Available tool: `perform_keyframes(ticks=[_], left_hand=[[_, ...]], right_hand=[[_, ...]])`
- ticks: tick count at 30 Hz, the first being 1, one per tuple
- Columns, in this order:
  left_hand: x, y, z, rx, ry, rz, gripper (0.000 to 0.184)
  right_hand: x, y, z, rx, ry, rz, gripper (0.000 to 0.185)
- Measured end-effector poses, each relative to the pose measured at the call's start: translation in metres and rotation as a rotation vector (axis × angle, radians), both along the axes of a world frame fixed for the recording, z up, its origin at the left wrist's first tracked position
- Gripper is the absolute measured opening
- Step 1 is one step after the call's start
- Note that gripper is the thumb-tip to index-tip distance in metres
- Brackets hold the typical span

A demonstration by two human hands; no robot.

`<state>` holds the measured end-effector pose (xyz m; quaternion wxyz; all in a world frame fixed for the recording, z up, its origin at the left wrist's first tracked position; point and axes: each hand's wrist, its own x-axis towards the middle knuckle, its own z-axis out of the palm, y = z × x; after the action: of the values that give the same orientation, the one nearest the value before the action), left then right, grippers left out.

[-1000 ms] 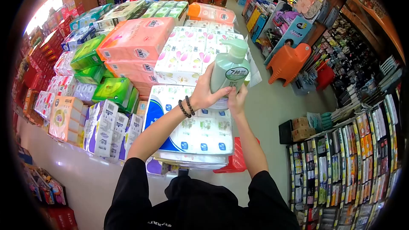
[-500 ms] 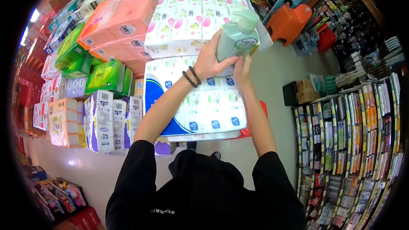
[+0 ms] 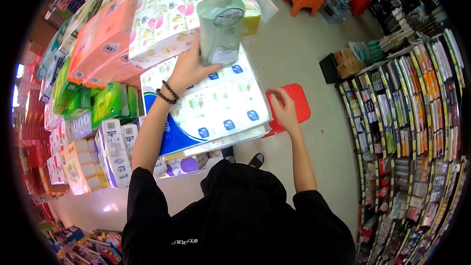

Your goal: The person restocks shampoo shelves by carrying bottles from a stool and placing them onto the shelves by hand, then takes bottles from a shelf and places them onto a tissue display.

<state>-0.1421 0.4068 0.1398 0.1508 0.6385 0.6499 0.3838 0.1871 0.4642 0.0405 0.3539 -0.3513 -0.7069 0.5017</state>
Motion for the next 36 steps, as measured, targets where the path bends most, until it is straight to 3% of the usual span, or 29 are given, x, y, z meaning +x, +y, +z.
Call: perform_keyframes(ticks=[3, 6, 18, 24, 25, 27, 29, 31, 36], left_hand=[[0.007, 0.006, -0.010, 0.107, -0.164, -0.044, 0.081], [0.006, 0.011, -0.020, 0.043, -0.292, -0.016, 0.074], [0.009, -0.009, -0.018, -0.012, 0.091, 0.194, 0.075], [0.122, -0.106, 0.019, -0.120, 0.595, 0.414, 0.070], [0.155, -0.116, 0.020, -0.093, 0.680, 0.386, 0.068], [0.230, -0.130, 0.009, 0.047, 0.607, 0.257, 0.062], [0.313, -0.137, 0.007, -0.018, 0.337, 0.005, 0.061], [0.378, -0.133, -0.005, -0.049, 0.237, -0.290, 0.057], [0.480, -0.108, -0.077, -0.229, 0.421, -0.822, 0.054]], right_hand=[[0.046, -0.033, -0.053, -0.134, -0.027, -0.091, 0.025], [0.086, -0.073, -0.057, -0.154, -0.247, -0.126, 0.026], [0.216, -0.155, -0.112, -0.297, -0.301, -0.215, 0.025], [0.276, -0.165, -0.130, -0.320, -0.270, -0.235, 0.024], [0.287, -0.168, -0.131, -0.332, -0.281, -0.231, 0.024], [0.306, -0.169, -0.136, -0.329, -0.318, -0.219, 0.025], [0.334, -0.180, -0.147, -0.315, -0.388, -0.192, 0.028], [0.357, -0.189, -0.155, -0.305, -0.502, -0.141, 0.030], [0.407, -0.208, -0.164, -0.264, -0.600, -0.190, 0.032]])
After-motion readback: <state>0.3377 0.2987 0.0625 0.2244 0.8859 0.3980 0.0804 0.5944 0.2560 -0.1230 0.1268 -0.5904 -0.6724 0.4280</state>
